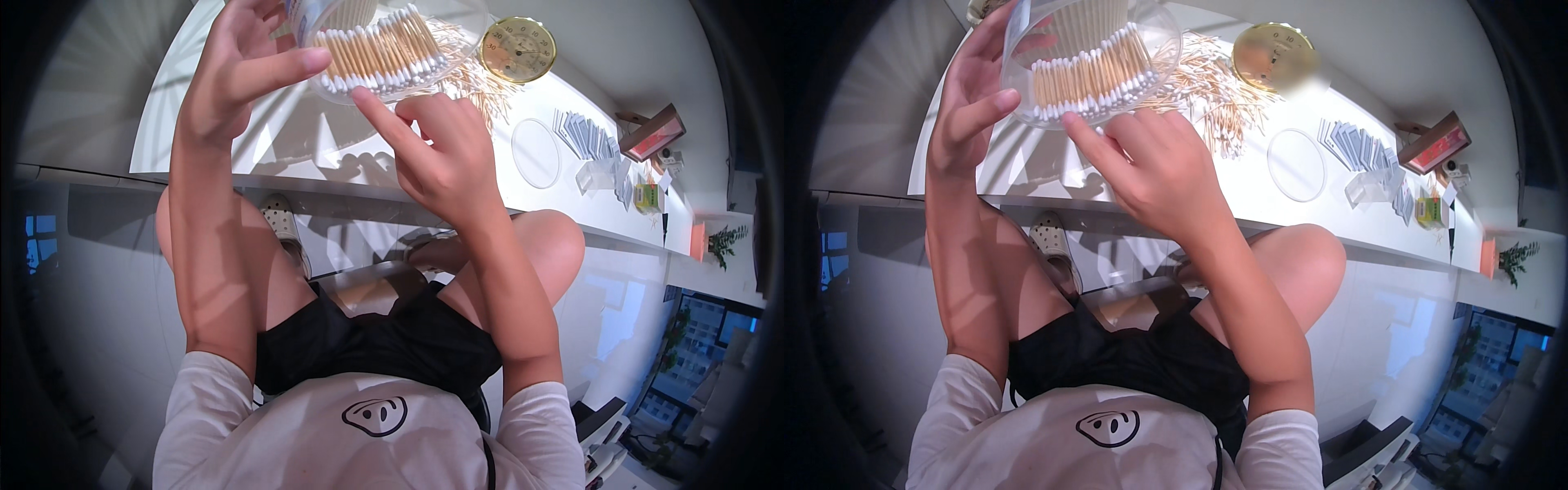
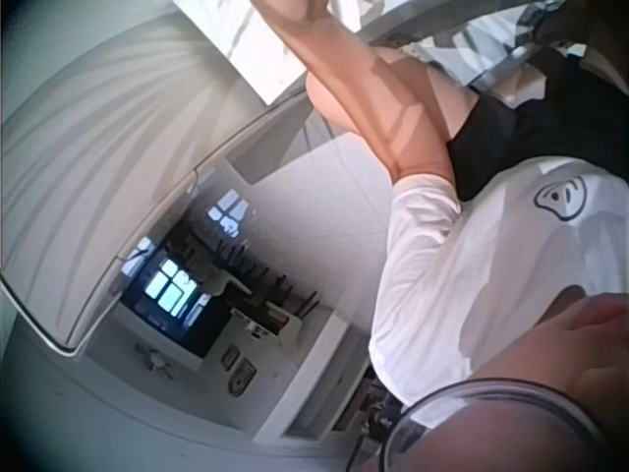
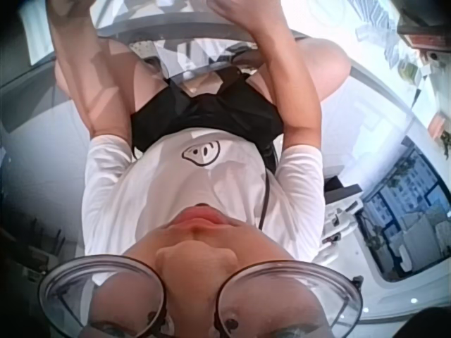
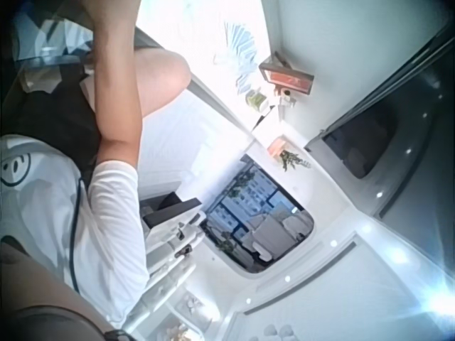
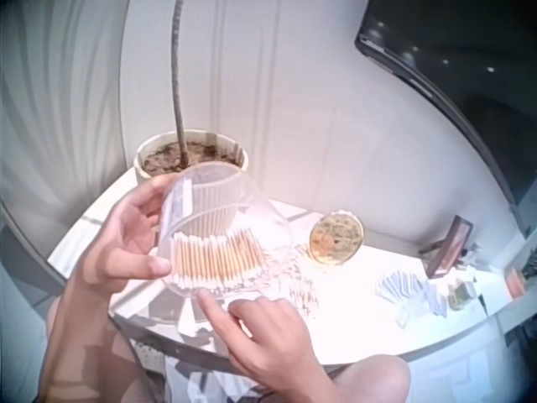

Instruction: The person organizes cotton swabs by picking them up from a pile on the table and placing them into a plastic container.

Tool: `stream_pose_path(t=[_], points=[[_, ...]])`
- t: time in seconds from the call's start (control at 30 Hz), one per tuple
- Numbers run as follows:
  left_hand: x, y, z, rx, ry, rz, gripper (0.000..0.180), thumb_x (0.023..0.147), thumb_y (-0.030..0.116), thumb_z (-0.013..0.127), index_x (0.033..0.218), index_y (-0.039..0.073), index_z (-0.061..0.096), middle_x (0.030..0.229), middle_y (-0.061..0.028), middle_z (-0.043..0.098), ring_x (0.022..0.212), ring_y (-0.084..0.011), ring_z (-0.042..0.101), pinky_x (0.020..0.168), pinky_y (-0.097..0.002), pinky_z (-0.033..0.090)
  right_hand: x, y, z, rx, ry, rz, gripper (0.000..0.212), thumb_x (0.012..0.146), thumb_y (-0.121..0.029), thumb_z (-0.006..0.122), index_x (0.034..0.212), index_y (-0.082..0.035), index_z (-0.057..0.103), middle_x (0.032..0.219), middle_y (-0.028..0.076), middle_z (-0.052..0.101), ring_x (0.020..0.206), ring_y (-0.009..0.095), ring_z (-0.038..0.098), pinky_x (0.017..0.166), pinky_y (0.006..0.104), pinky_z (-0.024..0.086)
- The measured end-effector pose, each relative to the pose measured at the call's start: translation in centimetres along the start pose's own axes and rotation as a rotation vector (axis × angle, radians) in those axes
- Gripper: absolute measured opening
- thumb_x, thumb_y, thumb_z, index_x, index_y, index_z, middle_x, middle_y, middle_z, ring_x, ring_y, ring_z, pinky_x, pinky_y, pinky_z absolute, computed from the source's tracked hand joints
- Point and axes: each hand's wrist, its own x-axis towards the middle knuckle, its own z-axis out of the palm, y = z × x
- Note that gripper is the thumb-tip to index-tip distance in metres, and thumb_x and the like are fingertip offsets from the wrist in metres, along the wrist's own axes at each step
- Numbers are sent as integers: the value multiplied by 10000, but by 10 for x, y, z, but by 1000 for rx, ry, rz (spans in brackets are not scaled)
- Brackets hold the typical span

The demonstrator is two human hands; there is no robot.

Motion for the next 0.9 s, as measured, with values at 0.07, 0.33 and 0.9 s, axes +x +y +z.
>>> stream_pose_path(t=[0.07,0.33,0.9], points=[[0,-1,-1,15,-3,0,1024,584,91,851,1487,-34,385,1456,-138,501,1371,-253,471,1171,-353,319,-1,1,5,-54,-12,-26,701,622,54,632,1288,-154,703,769,-6,545,637,163,482,593,324,354],[-2,-2,-3,3,12,1,1030,578,83,846,1489,-31,379,1462,-138,494,1376,-259,464,1174,-359,315,-6,5,-3,-51,52,38,680,634,71,613,1267,-156,718,793,4,577,649,170,480,610,317,358],[-2,-4,-5,-8,17,-32,1056,560,65,831,1495,-44,353,1468,-175,467,1380,-294,444,1191,-384,278,8,5,-24,298,545,291,209,790,63,777,980,10,710,829,105,724,694,169,680,619,266,521]])
